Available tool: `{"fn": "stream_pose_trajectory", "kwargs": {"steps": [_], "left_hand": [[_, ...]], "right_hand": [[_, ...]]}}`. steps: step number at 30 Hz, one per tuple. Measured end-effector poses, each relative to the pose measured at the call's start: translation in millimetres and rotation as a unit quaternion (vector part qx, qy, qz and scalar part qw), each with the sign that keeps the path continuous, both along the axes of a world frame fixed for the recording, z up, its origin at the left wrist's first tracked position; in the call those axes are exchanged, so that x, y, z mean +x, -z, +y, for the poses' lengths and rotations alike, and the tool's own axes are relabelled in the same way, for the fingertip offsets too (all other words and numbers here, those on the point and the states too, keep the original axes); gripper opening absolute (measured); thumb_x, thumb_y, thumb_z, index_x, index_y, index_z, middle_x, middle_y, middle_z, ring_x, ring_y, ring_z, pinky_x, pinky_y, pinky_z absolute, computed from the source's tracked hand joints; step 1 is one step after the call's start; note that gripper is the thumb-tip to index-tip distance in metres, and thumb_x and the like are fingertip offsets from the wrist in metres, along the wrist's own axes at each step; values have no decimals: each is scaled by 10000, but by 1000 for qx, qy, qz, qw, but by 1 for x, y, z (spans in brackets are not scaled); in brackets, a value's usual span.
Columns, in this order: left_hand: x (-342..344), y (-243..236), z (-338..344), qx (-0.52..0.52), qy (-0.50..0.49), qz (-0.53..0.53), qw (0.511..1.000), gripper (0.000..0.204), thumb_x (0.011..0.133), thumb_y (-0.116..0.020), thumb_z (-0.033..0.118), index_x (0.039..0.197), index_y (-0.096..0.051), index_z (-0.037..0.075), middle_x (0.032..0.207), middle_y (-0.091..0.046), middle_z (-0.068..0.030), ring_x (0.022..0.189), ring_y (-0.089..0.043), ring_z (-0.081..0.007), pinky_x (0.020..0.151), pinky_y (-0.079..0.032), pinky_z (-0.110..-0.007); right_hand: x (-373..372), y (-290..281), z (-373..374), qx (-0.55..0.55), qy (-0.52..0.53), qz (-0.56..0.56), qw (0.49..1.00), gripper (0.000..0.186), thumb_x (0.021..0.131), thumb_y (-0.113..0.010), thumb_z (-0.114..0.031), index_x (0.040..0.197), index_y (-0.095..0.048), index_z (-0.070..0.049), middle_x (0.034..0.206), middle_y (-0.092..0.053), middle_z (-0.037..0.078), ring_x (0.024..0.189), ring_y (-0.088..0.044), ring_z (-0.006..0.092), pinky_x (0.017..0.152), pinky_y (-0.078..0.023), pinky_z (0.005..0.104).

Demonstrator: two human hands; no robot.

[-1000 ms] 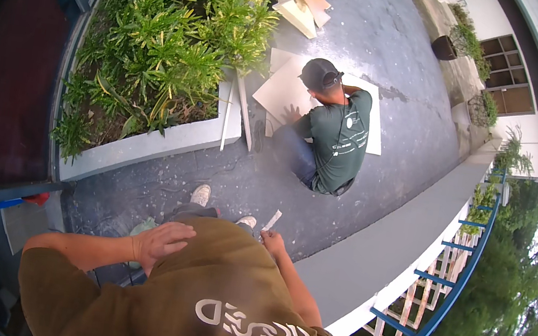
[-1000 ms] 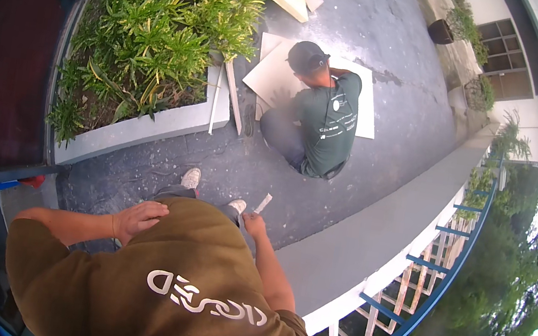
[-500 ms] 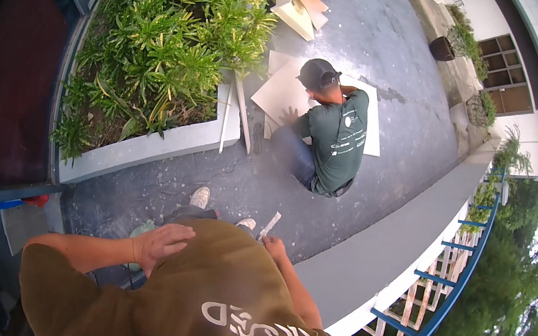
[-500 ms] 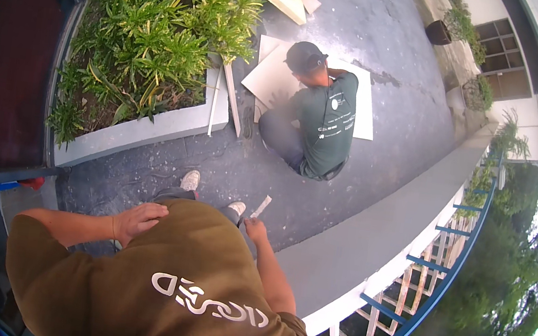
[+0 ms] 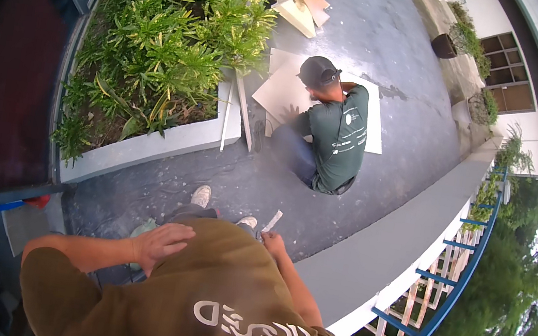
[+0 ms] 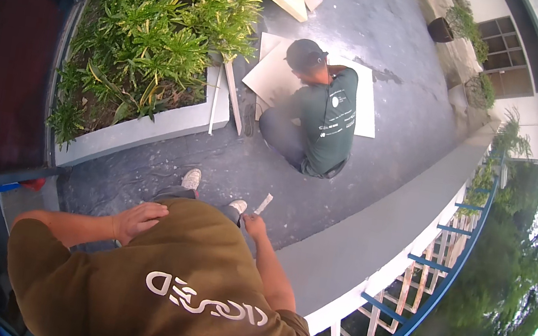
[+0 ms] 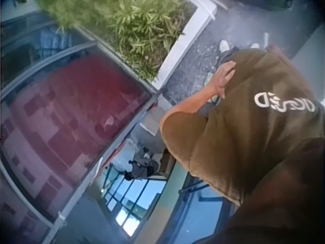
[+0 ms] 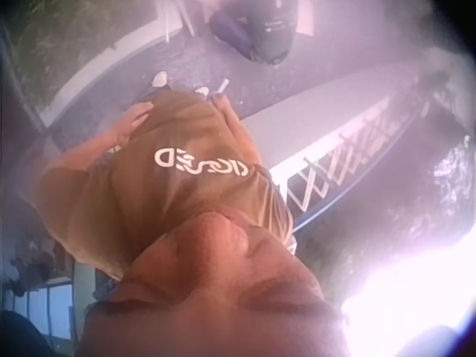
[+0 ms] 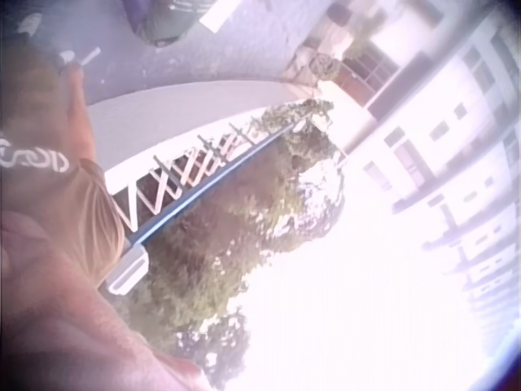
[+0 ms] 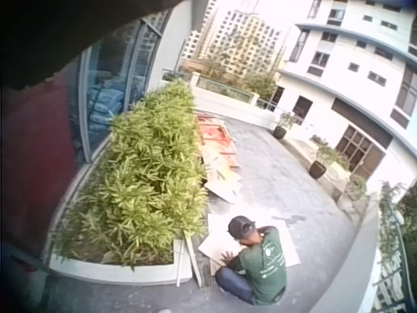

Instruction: The person observes an individual cutting a tile with an angle grinder on a balcony and then follows them into a small room to watch them apply mortar and place tiles on the floor surface.

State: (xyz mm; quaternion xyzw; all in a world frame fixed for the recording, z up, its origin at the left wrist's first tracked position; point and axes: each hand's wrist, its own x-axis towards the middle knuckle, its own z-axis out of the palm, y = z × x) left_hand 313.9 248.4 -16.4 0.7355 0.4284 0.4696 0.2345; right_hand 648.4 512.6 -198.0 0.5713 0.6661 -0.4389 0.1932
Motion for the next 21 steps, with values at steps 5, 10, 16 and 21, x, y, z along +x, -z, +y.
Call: {"fn": "stream_pose_trajectory", "kwargs": {"steps": [5, 10, 16, 21], "left_hand": [[-1, -10, 2, -3, 3, -13, 1000, 734, 785, -552, 442, 1335, -293, 31, 1279, -398, -289, 1129, -459, -443, 921, -393, -544], [-1, -10, 1, -6, 4, -15, 1000, 727, 782, -555, 443, 1325, -302, 31, 1275, -401, -288, 1129, -461, -441, 919, -396, -546], [-2, -9, 4, 10, 1, -20, 1000, 727, 787, -544, 466, 1319, -309, 30, 1267, -405, -291, 1122, -465, -442, 914, -400, -545], [-6, -10, 6, 12, 13, -23, 1000, 732, 796, -534, 488, 1315, -310, 23, 1258, -410, -298, 1113, -471, -443, 909, -403, -543]], "right_hand": [[4, 8, -1, 29, -23, -13, 999, 479, 814, -569, -468, 945, -640, -13, 948, -642, 231, 972, -596, 380, 826, -464, 429], [6, 8, 0, 33, -35, -14, 999, 474, 814, -569, -464, 960, -637, -19, 932, -646, 226, 964, -600, 379, 826, -465, 430], [11, 15, 4, 68, -36, 1, 997, 398, 838, -578, -408, 811, -633, -15, 705, -645, 126, 683, -628, 240, 666, -486, 370], [10, 21, 1, 17, -17, -13, 1000, 466, 815, -565, -447, 967, -637, -13, 962, -641, 232, 983, -593, 383, 835, -461, 428]]}}
